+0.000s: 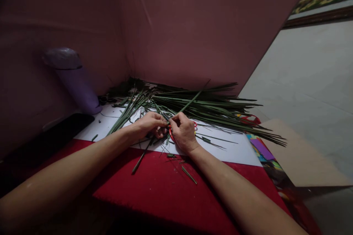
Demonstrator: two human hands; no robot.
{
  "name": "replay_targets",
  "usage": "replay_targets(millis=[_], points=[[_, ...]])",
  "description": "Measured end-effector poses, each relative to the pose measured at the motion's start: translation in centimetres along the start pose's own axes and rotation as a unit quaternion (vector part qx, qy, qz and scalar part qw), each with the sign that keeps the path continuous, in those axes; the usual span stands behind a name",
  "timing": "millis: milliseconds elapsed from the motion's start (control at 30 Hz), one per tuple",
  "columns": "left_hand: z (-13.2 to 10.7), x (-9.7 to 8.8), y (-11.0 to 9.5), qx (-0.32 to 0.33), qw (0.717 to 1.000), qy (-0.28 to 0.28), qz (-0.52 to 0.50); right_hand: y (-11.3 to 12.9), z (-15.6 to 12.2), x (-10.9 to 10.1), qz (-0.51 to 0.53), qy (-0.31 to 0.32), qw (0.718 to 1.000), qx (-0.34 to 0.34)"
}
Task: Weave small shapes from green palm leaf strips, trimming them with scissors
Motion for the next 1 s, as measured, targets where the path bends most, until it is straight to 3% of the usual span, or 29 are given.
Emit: replay_targets(millis=[267,467,767,867,1000], points=[[0.1,0.0,0.0,-0.011,1.0,0.002,-0.01,-0.7,0.5,0.1,0.07,-0.02,0.994,0.079],[0.0,0.0,-0.2,-0.019,1.0,0.0,-0.025,-1.6,1.2,-0.2,0.213,-0.045,0.962,0.167],[0.2,-0.6,-0.4,0.008,0.987,0.02,-0.156,-1.7,1.2,-0.2,0.28,-0.069,0.947,0.14],[0.2,-0.8,-0.5,0.018,0.979,0.022,-0.202,-1.6,1.0,0.0,0.274,-0.046,0.95,0.141],[0.2,-0.8,-0.6,0.045,0.976,0.02,-0.211,-1.2,0.6,0.3,0.207,0.01,0.974,0.095]])
Point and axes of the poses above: each hand's wrist, its own z-axis towards the middle knuckle, its own x-axis out of the palm, y = z × x, the point moved 2 cm from there along z, towards the middle knuckle, and after that the axes turned 13 degrees about x, right-handed, at the moved point
